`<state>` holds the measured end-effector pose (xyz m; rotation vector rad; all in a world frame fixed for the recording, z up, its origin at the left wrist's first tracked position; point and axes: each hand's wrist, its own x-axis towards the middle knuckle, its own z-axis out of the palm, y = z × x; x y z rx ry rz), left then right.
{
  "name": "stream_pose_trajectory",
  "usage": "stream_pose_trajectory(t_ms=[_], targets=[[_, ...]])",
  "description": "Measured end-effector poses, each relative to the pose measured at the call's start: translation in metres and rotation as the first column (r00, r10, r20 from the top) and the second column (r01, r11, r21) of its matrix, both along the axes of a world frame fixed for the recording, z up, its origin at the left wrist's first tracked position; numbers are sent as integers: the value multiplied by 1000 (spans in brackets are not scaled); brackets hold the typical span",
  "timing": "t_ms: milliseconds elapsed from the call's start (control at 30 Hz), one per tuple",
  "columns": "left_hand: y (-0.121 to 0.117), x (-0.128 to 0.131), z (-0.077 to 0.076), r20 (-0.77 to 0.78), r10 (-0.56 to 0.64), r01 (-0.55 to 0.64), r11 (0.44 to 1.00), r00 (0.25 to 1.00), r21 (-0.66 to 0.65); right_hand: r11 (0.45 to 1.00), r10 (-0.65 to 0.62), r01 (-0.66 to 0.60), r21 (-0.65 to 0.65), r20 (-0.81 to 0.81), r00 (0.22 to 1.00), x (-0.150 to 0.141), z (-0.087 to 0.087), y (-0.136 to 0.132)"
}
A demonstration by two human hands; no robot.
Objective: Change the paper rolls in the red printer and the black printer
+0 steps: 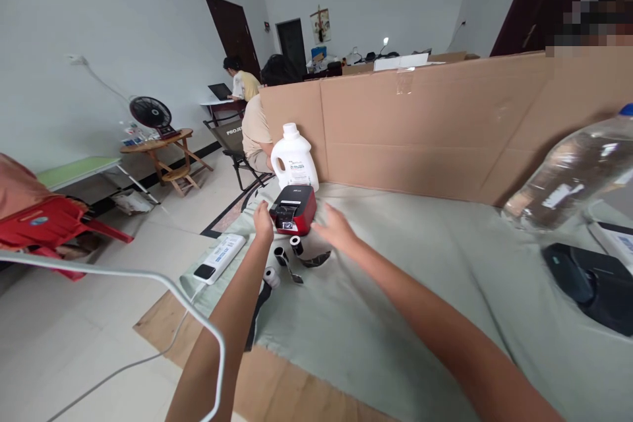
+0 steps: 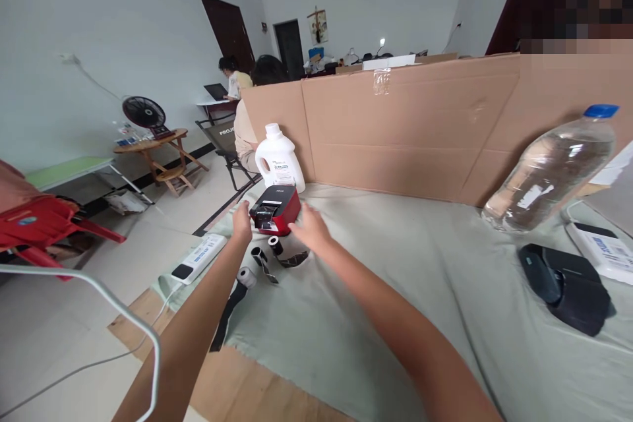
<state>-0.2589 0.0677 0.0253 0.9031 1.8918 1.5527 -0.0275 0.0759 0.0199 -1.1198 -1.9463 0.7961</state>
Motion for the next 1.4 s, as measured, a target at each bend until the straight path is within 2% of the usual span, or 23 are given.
stream_pose_trajectory(t_ms=[67,133,200,267,300,333,367,433,500,567,633,700,733,767,833,867,900,933,967,1033,1133,1300,1400], targets=[[-13,1,7,-51,116,-112,992,992,62,990,-119,123,74,-51,992,81,-2,-4],[-27,0,18,-74,150,-139,980,986,141,938,-292,299,175,-62,954,187,-5,-10],[-42,-2,31,-128,131,-100,969,983,225,816,-484,485,313,-89,871,301,-6,-18],[-58,-3,43,-196,107,-48,958,975,283,699,-586,585,412,-140,798,399,-6,-29],[-66,-2,48,-227,99,-28,954,969,297,689,-576,586,426,-169,800,438,-7,-34],[-74,1,53,-253,92,-9,951,963,308,707,-552,569,420,-177,815,468,-8,-40],[-81,5,57,-274,88,5,948,958,320,730,-536,559,393,-177,825,489,-10,-44],[-95,20,62,-303,83,30,936,949,351,775,-533,552,309,-151,832,510,-16,-52],[-107,43,64,-327,69,71,915,942,398,777,-581,592,212,-118,805,512,-22,-57],[-117,74,59,-350,26,142,884,936,446,731,-674,675,94,-48,737,502,-24,-62],[-126,109,46,-377,-56,235,861,925,451,611,-787,791,-25,86,610,484,-22,-67],[-131,146,24,-449,-210,385,856,868,344,479,-840,874,-80,246,483,456,-15,-70],[-132,164,11,-511,-334,499,836,792,228,453,-838,888,-78,302,454,437,-9,-71],[-132,182,-2,-583,-474,629,773,660,84,478,-809,875,-79,349,473,414,-3,-72],[-132,211,-26,-681,-676,802,556,282,-220,579,-717,813,-68,432,547,362,11,-70],[-133,222,-36,-693,-712,828,453,111,-332,625,-671,778,-58,468,575,335,19,-69],[-133,230,-44,-693,-720,829,378,-17,-413,667,-622,743,-56,505,598,307,26,-67],[-134,235,-50,-690,-717,820,334,-98,-464,708,-568,703,-66,538,623,281,32,-66],[-135,238,-54,-688,-713,810,318,-138,-492,732,-533,678,-71,559,635,258,37,-64],[-139,237,-57,-689,-709,794,328,-150,-511,777,-451,621,-108,592,668,221,42,-61],[-145,231,-57,-692,-706,792,335,-148,-511,813,-358,564,-144,640,680,190,37,-57],[-147,228,-56,-675,-723,796,317,-149,-515,810,-335,575,-115,715,614,176,18,-55],[-146,229,-57,-672,-729,804,316,-134,-503,776,-330,610,-161,721,610,175,21,-55]])
